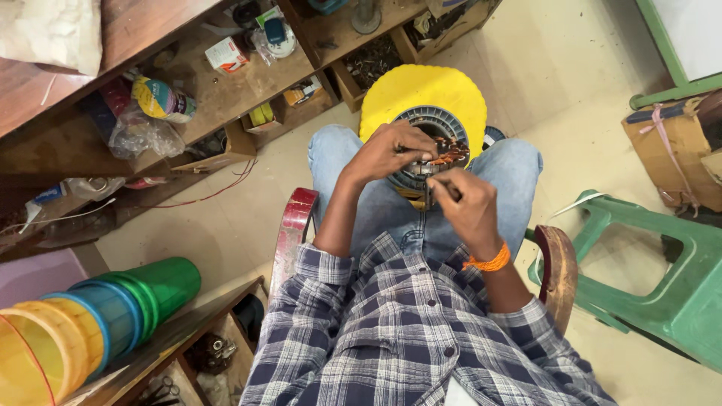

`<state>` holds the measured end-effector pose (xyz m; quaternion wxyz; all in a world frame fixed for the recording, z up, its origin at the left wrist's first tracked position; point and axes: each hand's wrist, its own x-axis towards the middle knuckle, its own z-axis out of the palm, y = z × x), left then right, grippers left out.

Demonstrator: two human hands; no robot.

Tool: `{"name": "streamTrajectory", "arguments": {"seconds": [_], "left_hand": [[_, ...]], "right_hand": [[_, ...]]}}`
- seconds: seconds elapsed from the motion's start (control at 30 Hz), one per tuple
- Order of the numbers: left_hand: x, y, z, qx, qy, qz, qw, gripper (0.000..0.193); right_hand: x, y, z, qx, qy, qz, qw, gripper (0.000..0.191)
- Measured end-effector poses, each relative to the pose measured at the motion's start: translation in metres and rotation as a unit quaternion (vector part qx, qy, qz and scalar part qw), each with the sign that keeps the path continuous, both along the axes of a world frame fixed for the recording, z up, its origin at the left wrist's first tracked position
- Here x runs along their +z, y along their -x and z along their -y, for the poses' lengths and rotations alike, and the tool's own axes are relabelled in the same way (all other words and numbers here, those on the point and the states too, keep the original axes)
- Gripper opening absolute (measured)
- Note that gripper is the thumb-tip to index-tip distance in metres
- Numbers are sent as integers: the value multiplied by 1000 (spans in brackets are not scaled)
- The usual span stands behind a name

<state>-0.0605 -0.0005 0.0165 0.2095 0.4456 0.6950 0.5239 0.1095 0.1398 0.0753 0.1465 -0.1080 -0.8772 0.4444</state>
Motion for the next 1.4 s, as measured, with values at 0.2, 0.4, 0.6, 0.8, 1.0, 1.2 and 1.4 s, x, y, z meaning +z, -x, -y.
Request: {"name": "streamTrajectory", "arguments": {"seconds": [0.2, 0.4, 0.6, 0.8, 1.0, 1.2, 1.4], "left_hand": [[17, 0, 1, -8, 18, 0, 1000, 20], [33, -48, 5, 83, 50, -144, 985, 47], [23, -69, -4, 181, 30, -245, 952, 41], [9, -64, -2, 190, -1, -285, 940, 42], [4, -64, -3, 192, -12, -277, 941, 46], [22, -67, -7, 211, 55, -205, 954, 48], [29, -59, -34, 256, 197, -4, 946, 44]], "right_hand": [[-45, -19, 8, -3, 30, 11, 999, 9], [-57, -43, -21, -59, 82, -18, 995, 7], [-22, -28, -52, -42, -6, 11, 999, 7], [-6, 17, -59, 78, -72, -95, 990, 11], [-9, 37, -61, 111, -95, -90, 985, 8], [-13, 49, -57, 40, -85, -69, 993, 10], [-10, 55, -49, -5, -81, -22, 996, 16]]}}
